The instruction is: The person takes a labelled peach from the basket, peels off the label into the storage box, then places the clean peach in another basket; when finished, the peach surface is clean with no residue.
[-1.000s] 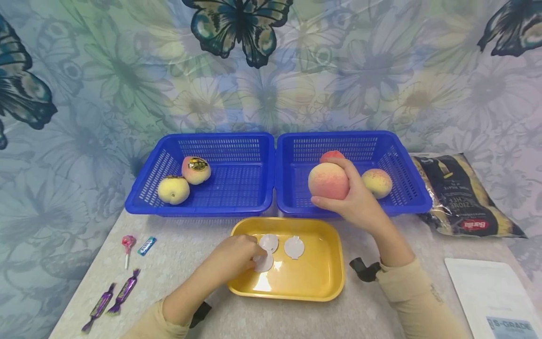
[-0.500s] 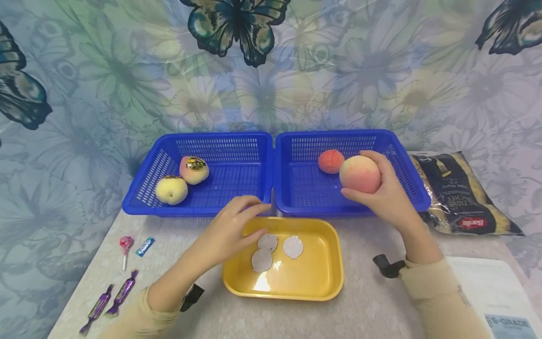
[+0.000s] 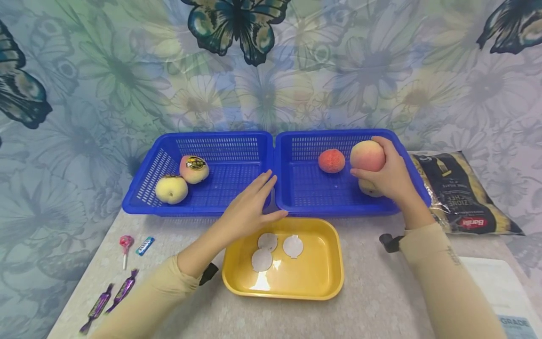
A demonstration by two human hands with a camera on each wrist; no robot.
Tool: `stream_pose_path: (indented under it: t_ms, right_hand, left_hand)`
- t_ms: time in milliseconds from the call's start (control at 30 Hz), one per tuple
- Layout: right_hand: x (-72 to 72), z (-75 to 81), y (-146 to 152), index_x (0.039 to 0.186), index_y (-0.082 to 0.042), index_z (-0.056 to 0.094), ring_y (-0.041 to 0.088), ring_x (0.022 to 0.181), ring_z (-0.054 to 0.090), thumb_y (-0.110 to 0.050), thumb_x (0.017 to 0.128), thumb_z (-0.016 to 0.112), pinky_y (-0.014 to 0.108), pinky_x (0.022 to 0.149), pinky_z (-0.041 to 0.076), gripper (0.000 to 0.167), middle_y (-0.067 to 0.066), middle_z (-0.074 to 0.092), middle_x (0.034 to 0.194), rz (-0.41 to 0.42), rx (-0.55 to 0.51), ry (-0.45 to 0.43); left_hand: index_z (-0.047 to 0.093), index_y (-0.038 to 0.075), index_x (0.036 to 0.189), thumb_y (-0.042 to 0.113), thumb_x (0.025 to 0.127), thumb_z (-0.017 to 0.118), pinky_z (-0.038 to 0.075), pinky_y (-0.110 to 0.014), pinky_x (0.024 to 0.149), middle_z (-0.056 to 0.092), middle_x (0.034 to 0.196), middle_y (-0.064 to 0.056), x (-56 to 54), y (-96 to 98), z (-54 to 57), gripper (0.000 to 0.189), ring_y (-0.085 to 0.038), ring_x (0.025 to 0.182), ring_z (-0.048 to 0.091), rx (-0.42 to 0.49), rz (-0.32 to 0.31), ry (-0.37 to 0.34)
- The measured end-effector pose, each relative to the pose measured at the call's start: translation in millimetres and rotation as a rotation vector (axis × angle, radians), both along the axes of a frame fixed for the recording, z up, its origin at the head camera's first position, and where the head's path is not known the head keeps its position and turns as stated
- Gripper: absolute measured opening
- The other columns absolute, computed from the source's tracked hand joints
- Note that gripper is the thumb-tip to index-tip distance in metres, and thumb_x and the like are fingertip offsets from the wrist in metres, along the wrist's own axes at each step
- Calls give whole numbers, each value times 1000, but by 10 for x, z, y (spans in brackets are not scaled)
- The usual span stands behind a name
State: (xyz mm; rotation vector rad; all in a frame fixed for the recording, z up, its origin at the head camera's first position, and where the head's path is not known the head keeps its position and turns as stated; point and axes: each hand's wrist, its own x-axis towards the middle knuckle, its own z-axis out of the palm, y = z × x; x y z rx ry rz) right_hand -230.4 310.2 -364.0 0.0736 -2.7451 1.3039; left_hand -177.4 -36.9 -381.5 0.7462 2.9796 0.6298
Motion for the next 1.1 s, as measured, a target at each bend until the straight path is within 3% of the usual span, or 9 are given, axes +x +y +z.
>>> stream_pose_path:
  t_ms: [233,433,633,833,1100]
  right_hand:
    - [-321,-77,-39,156,-6,23,47,130,36,-35,82,81,68,103,37,98,28,23,155,-6,130,16]
    - [-513,-148,-76,155,-1,23,53,132,32,-30,85,78,70,106,30,93,32,30,150,1,257,-38]
    - [-612,-221,-84,157,-4,22,59,130,30,-35,86,75,75,103,23,94,32,36,149,-49,357,-113]
    - [-692,-284,-117,156,-4,24,58,128,34,-32,86,75,74,104,25,91,30,39,148,-54,424,-105]
    - [-691,-353,-130,153,2,25,60,129,33,-32,90,71,73,105,28,85,36,28,150,-26,527,-107]
  left_hand:
    - [30,10,156,71,88,55,31,-49,120,20,166,-8,-97,51,-107,95,-26,154,19,-45,26,-6]
    - [31,11,156,74,88,51,34,-49,118,21,166,-7,-104,40,-142,95,-25,154,19,-67,19,15]
    - [28,13,157,75,88,48,35,-49,117,18,167,-6,-97,42,-142,95,-23,154,16,-78,8,-11]
    - [27,14,158,75,88,47,35,-47,118,17,167,-4,-93,37,-148,95,-21,155,13,-85,16,-16]
    - [28,14,157,74,88,49,35,-47,118,18,166,-4,-86,41,-138,94,-20,155,14,-83,19,-15]
